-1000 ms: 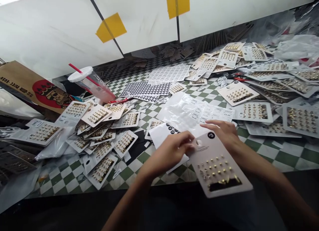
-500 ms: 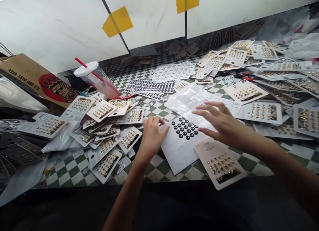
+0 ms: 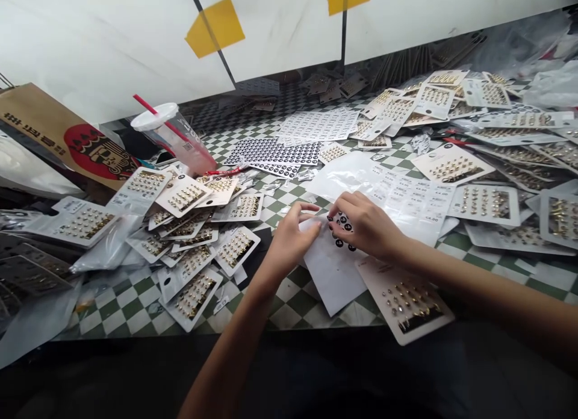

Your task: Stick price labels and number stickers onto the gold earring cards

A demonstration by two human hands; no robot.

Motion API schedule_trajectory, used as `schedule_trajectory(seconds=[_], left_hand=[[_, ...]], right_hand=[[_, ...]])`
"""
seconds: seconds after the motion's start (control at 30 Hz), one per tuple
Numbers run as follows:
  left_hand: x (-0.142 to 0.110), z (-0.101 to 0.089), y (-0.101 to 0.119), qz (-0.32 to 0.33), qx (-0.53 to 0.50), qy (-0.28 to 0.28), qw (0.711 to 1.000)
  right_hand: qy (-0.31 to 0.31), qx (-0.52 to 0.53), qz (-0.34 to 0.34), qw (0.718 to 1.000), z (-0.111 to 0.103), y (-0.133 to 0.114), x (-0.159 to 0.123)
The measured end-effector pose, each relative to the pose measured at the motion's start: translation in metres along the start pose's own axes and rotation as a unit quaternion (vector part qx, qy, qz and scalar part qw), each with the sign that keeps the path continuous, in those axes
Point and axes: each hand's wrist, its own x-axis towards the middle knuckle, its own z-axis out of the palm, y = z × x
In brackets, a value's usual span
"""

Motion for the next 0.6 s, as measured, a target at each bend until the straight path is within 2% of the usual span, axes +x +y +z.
schedule_trajectory(seconds=[0.17, 0.2, 0.3, 0.33, 0.37, 0.47, 0.53, 0.6], left_hand=[[0.001, 0.002, -0.004, 0.034, 0.023, 0.003, 0.999], [0.001, 0.003, -0.004, 0.039, 0.044, 0.025, 0.998], [-0.004, 0.008, 0.002, 0.086, 0.135, 0.147, 0.976], [-0.006, 0.011, 0.007, 0.104, 0.146, 0.159, 0.971], [-0.009, 0.014, 0.012, 0.114, 0.136, 0.144, 0.973], [-0.018, 0.027, 0.026, 0.110, 0.030, 0.027, 0.993], [-0.022, 0.033, 0.033, 0.105, -0.009, 0.007, 0.994], [-0.026, 0.036, 0.035, 0.100, -0.008, 0.013, 0.995]], right_hand=[[0.064, -0.011, 0.015, 0.998, -0.003, 0.005, 0.004], [0.088, -0.015, 0.021, 0.996, -0.006, 0.006, 0.004], [0.156, -0.061, 0.022, 0.986, -0.019, 0.005, -0.002], [0.166, -0.085, 0.008, 0.982, -0.023, 0.003, -0.005], [0.167, -0.110, -0.013, 0.980, -0.026, 0.000, -0.010], [0.148, -0.156, -0.084, 0.973, -0.030, -0.012, -0.027], [0.132, -0.145, -0.104, 0.975, -0.033, -0.017, -0.039], [0.113, -0.094, -0.076, 0.986, -0.038, -0.017, -0.053]])
